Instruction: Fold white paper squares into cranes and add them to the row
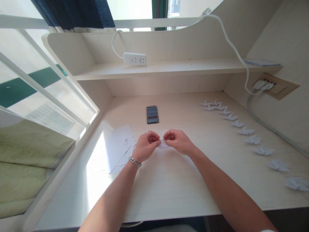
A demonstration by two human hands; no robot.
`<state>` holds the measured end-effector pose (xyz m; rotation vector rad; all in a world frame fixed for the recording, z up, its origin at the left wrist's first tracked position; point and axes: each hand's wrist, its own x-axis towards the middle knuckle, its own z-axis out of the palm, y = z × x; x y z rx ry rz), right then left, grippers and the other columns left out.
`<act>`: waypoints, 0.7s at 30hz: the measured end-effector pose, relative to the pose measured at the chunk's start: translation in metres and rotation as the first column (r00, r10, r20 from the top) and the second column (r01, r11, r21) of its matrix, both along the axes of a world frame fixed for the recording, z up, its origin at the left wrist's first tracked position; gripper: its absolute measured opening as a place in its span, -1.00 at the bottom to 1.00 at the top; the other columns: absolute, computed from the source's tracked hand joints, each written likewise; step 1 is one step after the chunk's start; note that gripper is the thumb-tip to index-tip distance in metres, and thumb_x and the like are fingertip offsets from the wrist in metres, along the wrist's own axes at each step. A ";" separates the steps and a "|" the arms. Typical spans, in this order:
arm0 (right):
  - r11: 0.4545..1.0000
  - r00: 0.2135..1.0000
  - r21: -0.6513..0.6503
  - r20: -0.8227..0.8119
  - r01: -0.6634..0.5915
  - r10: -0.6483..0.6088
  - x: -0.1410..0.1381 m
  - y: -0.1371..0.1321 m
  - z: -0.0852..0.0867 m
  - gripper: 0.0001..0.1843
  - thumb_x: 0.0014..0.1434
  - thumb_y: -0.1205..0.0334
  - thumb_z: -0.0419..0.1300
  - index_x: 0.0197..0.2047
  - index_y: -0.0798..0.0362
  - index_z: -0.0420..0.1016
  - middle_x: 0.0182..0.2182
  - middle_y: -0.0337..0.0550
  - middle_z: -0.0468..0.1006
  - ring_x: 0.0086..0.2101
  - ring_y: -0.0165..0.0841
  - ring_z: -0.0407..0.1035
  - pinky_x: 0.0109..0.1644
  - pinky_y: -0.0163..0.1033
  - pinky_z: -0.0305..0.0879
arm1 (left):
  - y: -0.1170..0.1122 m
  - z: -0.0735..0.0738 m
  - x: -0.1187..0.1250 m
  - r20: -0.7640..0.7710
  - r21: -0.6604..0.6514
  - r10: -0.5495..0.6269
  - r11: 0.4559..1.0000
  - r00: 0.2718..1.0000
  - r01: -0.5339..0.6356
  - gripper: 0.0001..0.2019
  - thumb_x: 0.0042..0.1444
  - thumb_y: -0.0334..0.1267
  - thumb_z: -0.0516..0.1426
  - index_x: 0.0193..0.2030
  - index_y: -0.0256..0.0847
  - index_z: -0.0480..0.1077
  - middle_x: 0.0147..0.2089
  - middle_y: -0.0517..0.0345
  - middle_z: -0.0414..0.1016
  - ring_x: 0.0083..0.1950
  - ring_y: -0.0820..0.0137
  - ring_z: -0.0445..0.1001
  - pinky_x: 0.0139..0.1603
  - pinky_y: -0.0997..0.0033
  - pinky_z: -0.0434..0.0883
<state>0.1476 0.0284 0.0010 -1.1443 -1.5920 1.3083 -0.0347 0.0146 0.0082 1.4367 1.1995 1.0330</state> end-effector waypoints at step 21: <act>0.999 0.999 -0.002 0.017 0.035 -0.035 0.004 0.002 -0.004 -0.85 -0.06 0.32 0.22 -0.33 0.03 0.42 -0.47 -0.23 0.54 -0.44 -0.37 0.42 -0.37 -0.29 0.30 | 0.002 -0.001 -0.003 0.014 -0.071 -0.001 0.997 1.000 0.002 -0.84 -0.09 -0.41 0.22 -0.30 -0.26 0.46 -0.35 0.08 0.57 -0.30 0.37 0.55 -0.26 0.40 0.47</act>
